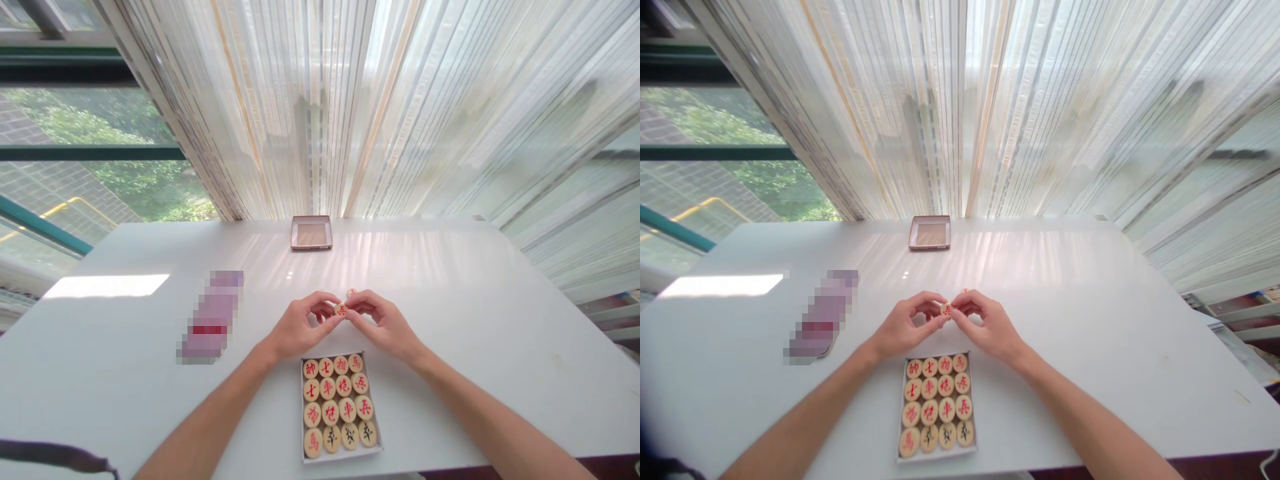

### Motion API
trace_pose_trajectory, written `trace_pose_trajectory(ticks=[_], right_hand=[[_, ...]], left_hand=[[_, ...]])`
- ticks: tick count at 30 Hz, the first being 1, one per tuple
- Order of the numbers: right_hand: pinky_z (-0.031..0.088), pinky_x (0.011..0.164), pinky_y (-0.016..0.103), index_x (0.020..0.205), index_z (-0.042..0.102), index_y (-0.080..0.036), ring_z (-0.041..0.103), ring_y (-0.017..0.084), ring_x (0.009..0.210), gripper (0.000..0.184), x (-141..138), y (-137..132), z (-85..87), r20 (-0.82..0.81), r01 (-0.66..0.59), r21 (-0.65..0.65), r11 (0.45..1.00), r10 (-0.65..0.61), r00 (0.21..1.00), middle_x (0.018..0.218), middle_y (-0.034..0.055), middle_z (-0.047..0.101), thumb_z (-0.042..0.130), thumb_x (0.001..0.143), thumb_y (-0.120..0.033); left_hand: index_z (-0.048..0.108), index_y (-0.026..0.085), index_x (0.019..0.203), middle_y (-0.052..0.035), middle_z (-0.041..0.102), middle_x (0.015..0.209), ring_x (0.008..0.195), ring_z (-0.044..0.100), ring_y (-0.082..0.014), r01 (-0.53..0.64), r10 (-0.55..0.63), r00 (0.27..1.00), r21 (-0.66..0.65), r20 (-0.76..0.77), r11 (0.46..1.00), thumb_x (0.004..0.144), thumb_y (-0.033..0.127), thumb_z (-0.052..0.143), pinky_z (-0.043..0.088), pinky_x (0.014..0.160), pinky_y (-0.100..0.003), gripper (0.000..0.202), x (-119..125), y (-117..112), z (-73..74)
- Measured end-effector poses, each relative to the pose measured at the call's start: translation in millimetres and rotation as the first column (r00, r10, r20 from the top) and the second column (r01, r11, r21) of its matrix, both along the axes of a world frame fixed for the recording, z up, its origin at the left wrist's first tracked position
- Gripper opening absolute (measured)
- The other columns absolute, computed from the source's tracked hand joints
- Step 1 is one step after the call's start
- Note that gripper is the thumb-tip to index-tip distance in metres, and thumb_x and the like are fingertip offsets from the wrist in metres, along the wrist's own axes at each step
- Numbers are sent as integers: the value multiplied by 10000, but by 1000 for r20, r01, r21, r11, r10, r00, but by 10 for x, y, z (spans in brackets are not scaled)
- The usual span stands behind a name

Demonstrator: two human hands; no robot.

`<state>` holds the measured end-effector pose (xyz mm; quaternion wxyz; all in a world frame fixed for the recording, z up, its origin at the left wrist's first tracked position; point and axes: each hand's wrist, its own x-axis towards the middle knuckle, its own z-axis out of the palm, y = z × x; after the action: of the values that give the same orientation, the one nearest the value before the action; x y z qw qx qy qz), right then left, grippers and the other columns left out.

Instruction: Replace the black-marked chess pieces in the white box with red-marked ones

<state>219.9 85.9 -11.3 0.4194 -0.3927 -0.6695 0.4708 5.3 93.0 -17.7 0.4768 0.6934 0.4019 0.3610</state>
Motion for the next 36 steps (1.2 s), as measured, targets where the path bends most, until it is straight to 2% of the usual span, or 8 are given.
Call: trace_pose_trajectory(ticks=[7,22,26,36], right_hand=[[592,878,358,1048,687,-246,718,199,930,106,-5,-9,-19,-2,13,15,1000,-13,1000,1006,40,728,671,960,-303],[589,862,358,1088,694,-255,716,187,896,136,-25,-14,7,32,4,46,999,-5,999,1004,33,740,677,961,-301],[593,877,367,1093,688,-251,715,192,921,145,-26,-19,13,14,12,51,999,-12,1000,1054,45,730,668,964,-314],[608,908,397,1053,689,-249,733,217,965,162,-37,-19,4,-62,31,-22,999,-32,998,1056,56,728,681,948,-371]], left_hand=[[682,227,1157,-47,783,965,893,737,-201,4,-4,1000,25,-2,1000,919,334,695,555,792,-319,262,-22,4,11],[647,199,1164,-70,764,990,885,744,-198,7,-6,999,-17,45,1000,986,350,608,580,817,-333,237,-22,0,41],[649,208,1176,-63,752,1023,936,719,-198,7,-7,1000,19,28,1000,946,318,662,570,840,-329,255,-23,5,41],[705,215,1137,-47,761,1007,867,690,-174,-42,44,999,90,-16,995,925,352,685,573,814,-314,254,-7,-2,57]])
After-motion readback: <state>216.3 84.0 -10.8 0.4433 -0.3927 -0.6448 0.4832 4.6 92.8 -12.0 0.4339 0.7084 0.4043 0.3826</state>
